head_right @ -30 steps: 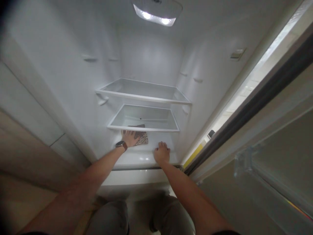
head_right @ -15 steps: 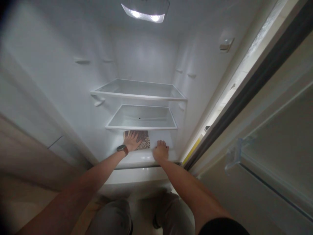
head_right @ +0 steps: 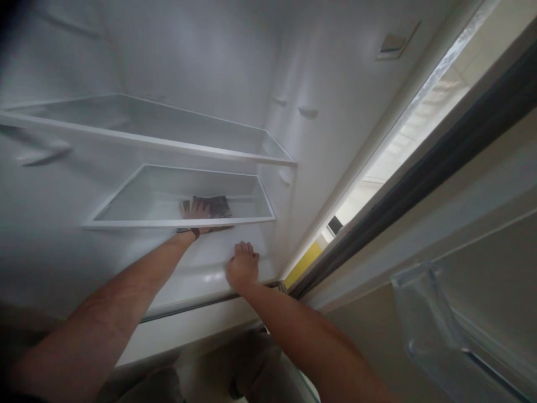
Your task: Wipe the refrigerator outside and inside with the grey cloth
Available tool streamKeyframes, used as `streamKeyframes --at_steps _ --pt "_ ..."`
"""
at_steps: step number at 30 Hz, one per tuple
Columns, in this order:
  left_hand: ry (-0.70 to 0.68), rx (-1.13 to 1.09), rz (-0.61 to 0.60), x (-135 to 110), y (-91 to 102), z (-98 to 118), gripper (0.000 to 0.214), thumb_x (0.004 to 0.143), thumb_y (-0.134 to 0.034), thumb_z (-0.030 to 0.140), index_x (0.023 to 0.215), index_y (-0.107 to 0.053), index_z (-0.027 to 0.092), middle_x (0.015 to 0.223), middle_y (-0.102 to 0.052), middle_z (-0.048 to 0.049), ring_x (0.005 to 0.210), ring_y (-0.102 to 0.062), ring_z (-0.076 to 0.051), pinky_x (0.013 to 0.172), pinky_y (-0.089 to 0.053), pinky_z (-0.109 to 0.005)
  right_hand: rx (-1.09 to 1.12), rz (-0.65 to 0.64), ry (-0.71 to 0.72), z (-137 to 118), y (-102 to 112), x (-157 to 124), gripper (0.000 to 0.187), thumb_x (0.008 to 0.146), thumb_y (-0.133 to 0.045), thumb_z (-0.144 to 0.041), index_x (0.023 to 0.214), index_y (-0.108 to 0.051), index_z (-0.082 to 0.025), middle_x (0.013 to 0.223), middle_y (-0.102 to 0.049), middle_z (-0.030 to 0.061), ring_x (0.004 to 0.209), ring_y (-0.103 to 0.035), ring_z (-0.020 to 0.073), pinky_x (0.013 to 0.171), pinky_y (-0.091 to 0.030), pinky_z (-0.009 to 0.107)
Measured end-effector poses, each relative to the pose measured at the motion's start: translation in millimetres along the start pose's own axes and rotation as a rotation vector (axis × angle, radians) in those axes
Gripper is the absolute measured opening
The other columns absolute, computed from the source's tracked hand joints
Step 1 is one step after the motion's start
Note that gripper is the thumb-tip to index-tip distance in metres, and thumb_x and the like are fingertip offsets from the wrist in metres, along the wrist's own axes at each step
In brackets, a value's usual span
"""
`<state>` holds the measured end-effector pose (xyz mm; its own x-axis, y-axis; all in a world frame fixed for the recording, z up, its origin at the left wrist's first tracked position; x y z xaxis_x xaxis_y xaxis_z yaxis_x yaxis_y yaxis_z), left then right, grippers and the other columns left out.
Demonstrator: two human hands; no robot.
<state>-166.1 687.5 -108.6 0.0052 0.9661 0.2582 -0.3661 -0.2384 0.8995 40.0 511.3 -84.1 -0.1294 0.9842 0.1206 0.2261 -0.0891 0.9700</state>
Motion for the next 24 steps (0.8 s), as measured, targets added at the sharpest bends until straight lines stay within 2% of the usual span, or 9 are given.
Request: streamKeyframes --at_steps 4,6,10,14,18,22,24 --pt "0.050 0.084 0.072 2 0.7 -3 0.068 0.094 -0.053 0.060 0.144 -0.054 0.014 0.158 -0.046 -0.0190 0.156 -0.017 -0.042 0.124 -0.002 -0.069 -0.017 -0.010 0.005 0 0 0 0.044 0.095 -0.042 -0.020 0.137 -0.055 -0.021 0.156 -0.050 0.0104 0.146 -0.038 0.0269 0.110 -0.039 0.050" --pt "0.032 0.076 0.057 -3 1.4 2 0.067 0.094 -0.055 0.056 0.144 -0.054 0.011 0.158 -0.045 -0.0202 0.156 -0.016 -0.041 0.125 -0.001 -0.066 -0.012 -0.007 0.000 1 2 0 0.043 0.095 -0.042 -0.019 0.135 -0.056 -0.022 0.154 -0.051 0.0101 0.145 -0.040 0.0266 0.110 -0.040 0.049" --pt "0.034 0.071 0.015 -20 5.3 15 0.067 0.094 -0.055 0.051 0.147 -0.051 0.009 0.158 -0.045 -0.0213 0.152 -0.028 -0.039 0.126 -0.008 -0.061 0.015 0.008 -0.010 0 6 -1 0.041 0.093 -0.043 -0.018 0.132 -0.058 -0.022 0.152 -0.054 0.0094 0.142 -0.041 0.0262 0.109 -0.040 0.047" --pt "0.036 0.068 -0.027 -44 12.2 31 0.064 0.097 -0.045 0.057 0.148 -0.054 0.019 0.154 -0.053 -0.0155 0.150 -0.034 -0.039 0.125 -0.015 -0.061 0.032 0.029 -0.020 1 7 -1 0.042 0.093 -0.043 -0.018 0.132 -0.058 -0.021 0.145 -0.057 0.0123 0.139 -0.044 0.0262 0.107 -0.041 0.044" --pt "0.042 0.120 -0.103 -76 15.7 48 0.074 0.097 -0.038 0.062 0.152 -0.050 0.015 0.156 -0.049 -0.0202 0.150 -0.035 -0.043 0.123 -0.015 -0.065 0.065 0.090 -0.034 2 11 -2 0.053 0.091 -0.042 -0.014 0.144 -0.050 -0.019 0.148 -0.054 0.0130 0.136 -0.046 0.0266 0.107 -0.041 0.043" --pt "-0.012 0.127 -0.140 -104 21.7 65 0.079 0.096 -0.040 0.063 0.157 -0.044 0.012 0.164 -0.038 -0.0195 0.155 -0.026 -0.039 0.126 -0.014 -0.059 0.084 0.100 -0.032 2 14 -3 0.055 0.095 -0.042 -0.017 0.149 -0.046 -0.021 0.152 -0.050 0.0130 0.140 -0.042 0.0263 0.110 -0.039 0.041" --pt "-0.050 0.067 -0.165 -119 29.4 63 0.073 0.096 -0.044 0.058 0.154 -0.047 0.014 0.164 -0.040 -0.0153 0.154 -0.030 -0.034 0.126 -0.021 -0.053 0.091 0.091 -0.031 2 15 -4 0.055 0.097 -0.041 -0.019 0.152 -0.044 -0.022 0.154 -0.049 0.0134 0.141 -0.041 0.0262 0.110 -0.038 0.041"
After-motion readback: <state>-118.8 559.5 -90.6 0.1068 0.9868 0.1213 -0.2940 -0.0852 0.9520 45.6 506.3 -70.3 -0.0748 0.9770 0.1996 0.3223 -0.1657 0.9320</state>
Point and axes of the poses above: each hand's wrist, its own x-axis towards the middle knuckle, its own y-axis out of the back of the hand, z = x × y, the point moved 7 cm from there along x, towards the middle knuckle
